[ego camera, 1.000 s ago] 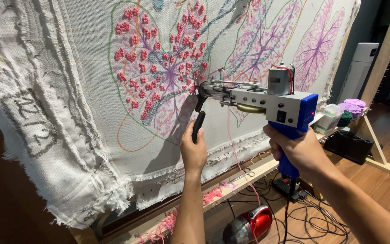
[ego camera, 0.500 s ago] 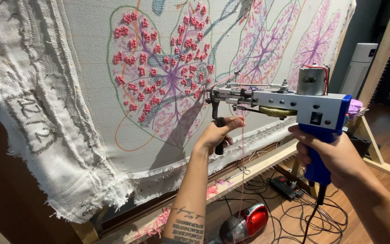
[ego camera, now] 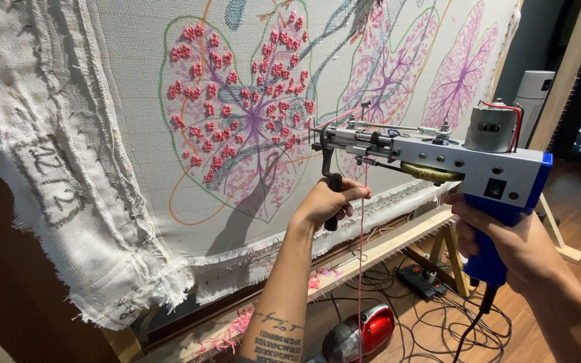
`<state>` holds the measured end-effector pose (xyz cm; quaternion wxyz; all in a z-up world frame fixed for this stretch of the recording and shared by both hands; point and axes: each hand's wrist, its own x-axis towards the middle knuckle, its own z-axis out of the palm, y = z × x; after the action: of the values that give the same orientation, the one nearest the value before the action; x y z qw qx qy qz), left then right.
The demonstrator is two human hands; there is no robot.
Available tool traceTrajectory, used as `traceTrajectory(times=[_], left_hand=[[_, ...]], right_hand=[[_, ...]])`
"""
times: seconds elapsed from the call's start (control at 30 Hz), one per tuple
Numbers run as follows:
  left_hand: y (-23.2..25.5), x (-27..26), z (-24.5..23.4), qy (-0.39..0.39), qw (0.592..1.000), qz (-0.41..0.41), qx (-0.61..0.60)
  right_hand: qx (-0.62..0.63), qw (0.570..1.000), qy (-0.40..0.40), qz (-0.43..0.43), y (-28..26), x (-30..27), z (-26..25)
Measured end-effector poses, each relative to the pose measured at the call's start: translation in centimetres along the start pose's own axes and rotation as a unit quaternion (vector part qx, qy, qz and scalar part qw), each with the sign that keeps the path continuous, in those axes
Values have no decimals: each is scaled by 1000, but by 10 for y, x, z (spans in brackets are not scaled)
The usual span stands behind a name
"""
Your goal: Using a tufting gun to create a patterned rug on a frame.
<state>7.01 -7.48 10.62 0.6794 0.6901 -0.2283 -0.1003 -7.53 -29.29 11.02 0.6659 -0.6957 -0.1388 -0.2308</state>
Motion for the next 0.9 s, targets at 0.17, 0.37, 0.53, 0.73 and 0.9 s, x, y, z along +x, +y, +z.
traceTrajectory(times=[0.17, 0.37, 0.53, 0.73, 0.9], left_hand=[[-11, 1, 1, 27, 994, -16, 104], [-19, -1, -2, 62, 989, -18, 132], [-40, 12, -11, 69, 994, 10, 78], [-35, 10, -15, 91, 988, -24, 119], [-35, 16, -22, 104, 993, -31, 47]], right_hand=[[2, 1000, -6, 2, 3, 0, -1], [15, 995, 26, 91, 23, 8, -6], [12, 995, 24, 99, 27, 12, 0], [21, 997, 0, 73, 25, 14, 12], [48, 995, 9, 89, 24, 19, 27]])
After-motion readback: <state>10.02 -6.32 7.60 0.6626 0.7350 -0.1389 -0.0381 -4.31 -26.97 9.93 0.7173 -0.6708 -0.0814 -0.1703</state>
